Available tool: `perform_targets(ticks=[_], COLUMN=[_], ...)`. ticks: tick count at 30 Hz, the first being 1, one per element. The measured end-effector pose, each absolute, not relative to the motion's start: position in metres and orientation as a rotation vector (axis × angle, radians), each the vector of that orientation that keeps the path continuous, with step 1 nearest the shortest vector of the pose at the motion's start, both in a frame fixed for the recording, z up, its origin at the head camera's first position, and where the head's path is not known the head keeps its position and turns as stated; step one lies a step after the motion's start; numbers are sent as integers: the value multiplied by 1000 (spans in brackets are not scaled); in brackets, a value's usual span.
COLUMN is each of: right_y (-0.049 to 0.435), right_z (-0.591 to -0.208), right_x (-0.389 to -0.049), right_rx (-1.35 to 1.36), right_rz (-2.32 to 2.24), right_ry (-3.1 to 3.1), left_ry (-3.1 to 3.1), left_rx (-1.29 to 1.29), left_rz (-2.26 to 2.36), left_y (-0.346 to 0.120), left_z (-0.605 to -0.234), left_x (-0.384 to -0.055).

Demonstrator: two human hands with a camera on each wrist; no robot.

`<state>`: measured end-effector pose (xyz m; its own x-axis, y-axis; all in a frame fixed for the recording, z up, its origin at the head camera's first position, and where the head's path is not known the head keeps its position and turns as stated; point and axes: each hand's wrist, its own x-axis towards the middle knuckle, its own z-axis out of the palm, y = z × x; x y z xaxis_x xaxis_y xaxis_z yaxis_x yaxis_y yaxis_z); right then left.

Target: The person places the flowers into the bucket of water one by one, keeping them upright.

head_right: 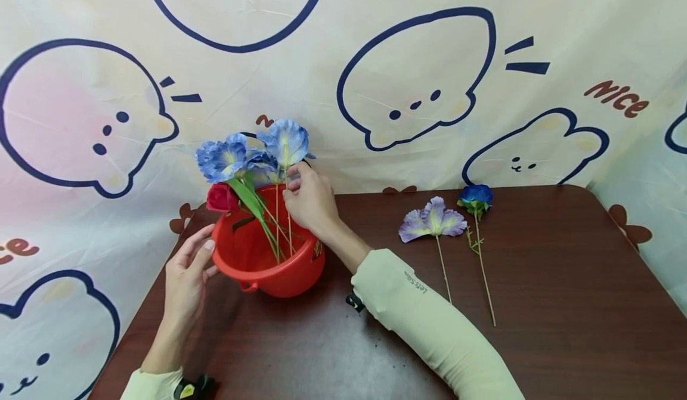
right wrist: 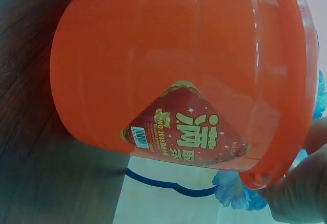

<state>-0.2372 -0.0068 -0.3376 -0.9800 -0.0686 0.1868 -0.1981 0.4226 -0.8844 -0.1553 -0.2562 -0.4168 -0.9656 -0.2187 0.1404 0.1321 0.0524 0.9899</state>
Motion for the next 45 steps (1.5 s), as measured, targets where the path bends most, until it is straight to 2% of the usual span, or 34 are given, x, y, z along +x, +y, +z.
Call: perform_targets(ticks=[9,17,30,45], right_y=[-4,10,41,110], right_z=[-337,-330,-328,-331], right_x=[-239,-237,-221,-199], right_rx=[261,275,227,101], right_rz=[1588,1807,1875,1918], right_ry=[-2595,-2571,-2497,-2377], left_ry=[-2094,-2116,-2091,-2061], left_rx=[90,103,118,89], left_rz=[-1994,-1996,-2016,-2029], left_y=[-255,-253,-256,-256], left_z=[-418,-416,-417,-417], left_x=[-156,-158,-154,-155])
